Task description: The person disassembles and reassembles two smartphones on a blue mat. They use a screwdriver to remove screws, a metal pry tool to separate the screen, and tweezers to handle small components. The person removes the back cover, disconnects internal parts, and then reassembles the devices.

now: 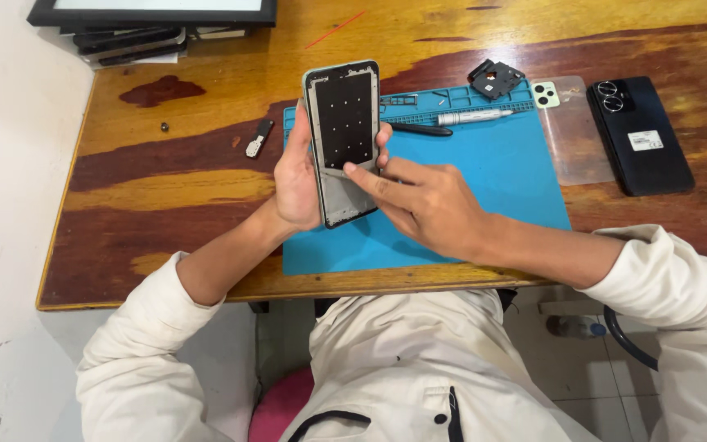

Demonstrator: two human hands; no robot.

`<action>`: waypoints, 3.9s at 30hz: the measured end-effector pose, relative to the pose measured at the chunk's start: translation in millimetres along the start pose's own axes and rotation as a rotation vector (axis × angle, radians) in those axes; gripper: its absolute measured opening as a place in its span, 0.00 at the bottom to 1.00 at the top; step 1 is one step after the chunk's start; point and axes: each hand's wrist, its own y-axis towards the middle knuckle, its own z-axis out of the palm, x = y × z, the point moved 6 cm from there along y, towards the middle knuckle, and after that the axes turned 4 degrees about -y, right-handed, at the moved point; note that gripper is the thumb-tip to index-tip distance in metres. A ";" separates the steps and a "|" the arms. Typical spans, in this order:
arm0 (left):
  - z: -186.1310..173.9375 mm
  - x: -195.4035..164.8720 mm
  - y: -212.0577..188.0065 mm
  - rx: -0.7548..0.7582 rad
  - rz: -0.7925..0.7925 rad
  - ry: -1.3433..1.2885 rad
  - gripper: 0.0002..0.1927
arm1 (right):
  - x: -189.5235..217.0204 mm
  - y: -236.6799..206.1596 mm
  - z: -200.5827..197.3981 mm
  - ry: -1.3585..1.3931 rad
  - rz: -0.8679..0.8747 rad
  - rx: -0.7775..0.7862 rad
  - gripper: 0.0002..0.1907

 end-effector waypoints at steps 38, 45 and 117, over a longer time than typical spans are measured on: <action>7.3 -16.4 0.8 0.013 -0.047 0.218 0.41 | 2.7 -1.5 -2.3 -0.369 -0.522 0.144 0.27; 1.4 -12.6 2.1 -0.063 -0.066 0.227 0.43 | -5.9 -4.4 -1.7 -0.396 -0.523 0.183 0.27; -1.8 -2.6 7.0 -0.246 -0.155 0.173 0.42 | -69.9 8.0 -31.2 -0.469 -0.092 -0.110 0.31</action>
